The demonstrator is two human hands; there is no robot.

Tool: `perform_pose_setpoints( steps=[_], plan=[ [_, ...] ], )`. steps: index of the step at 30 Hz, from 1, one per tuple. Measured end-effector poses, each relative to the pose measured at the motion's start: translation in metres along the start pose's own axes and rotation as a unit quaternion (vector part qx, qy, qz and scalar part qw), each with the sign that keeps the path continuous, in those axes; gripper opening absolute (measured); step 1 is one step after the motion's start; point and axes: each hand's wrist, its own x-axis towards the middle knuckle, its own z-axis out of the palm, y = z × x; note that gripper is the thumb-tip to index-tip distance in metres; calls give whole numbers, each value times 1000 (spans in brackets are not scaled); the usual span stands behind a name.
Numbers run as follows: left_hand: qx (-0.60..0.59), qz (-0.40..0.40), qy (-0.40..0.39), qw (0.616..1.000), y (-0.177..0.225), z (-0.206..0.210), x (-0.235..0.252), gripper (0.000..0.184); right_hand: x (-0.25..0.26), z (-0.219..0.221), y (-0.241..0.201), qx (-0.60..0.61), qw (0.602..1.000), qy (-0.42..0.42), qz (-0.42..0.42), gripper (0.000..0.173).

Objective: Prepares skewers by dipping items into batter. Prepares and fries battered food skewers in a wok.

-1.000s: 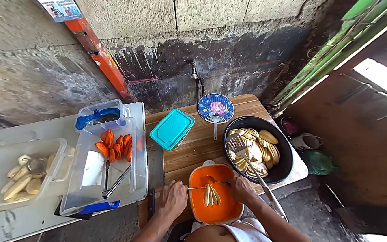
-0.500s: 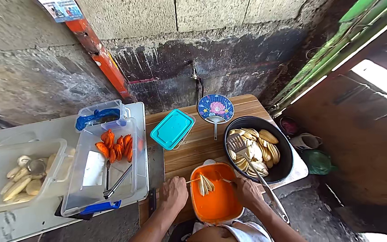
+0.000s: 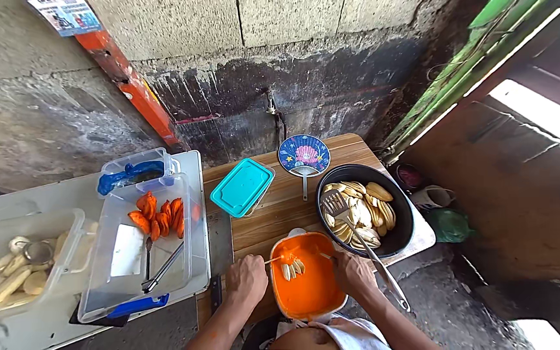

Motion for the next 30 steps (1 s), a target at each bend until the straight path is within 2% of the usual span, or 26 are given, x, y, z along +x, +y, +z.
perform_pose_setpoints(
  steps=[3, 8, 12, 14, 17, 18, 22, 27, 30],
  plan=[
    [-2, -3, 15, 1000, 0, 2, -1, 33, 3, 1, 4, -48, 997, -15, 66, 38],
    [1, -6, 18, 1000, 2, 2, -3, 34, 0, 3, 7, -12, 1000, -18, -16, 38],
    [2, -11, 15, 1000, 2, 3, -4, 34, -2, -1, 6, -55, 996, -19, 62, 37],
    [3, -9, 21, 1000, 2, 3, -4, 33, 1, 2, 8, -49, 998, -30, 37, 37],
    [-1, -10, 14, 1000, 3, 1, -5, 33, -5, 4, 7, -6, 999, -20, -44, 37],
    [-2, -11, 9, 1000, 3, 1, -6, 33, -8, 3, 6, -6, 999, -11, -42, 37],
    [0, -13, 9, 1000, 3, 2, -6, 33, -5, 3, 5, -52, 997, -17, 61, 38],
    [4, -17, 7, 1000, 4, 0, -6, 33, -6, 10, 7, -11, 999, -31, -31, 37],
    [1, -19, 7, 1000, 4, 1, -6, 33, -10, 7, 7, -37, 998, -23, 40, 38]
  ],
)
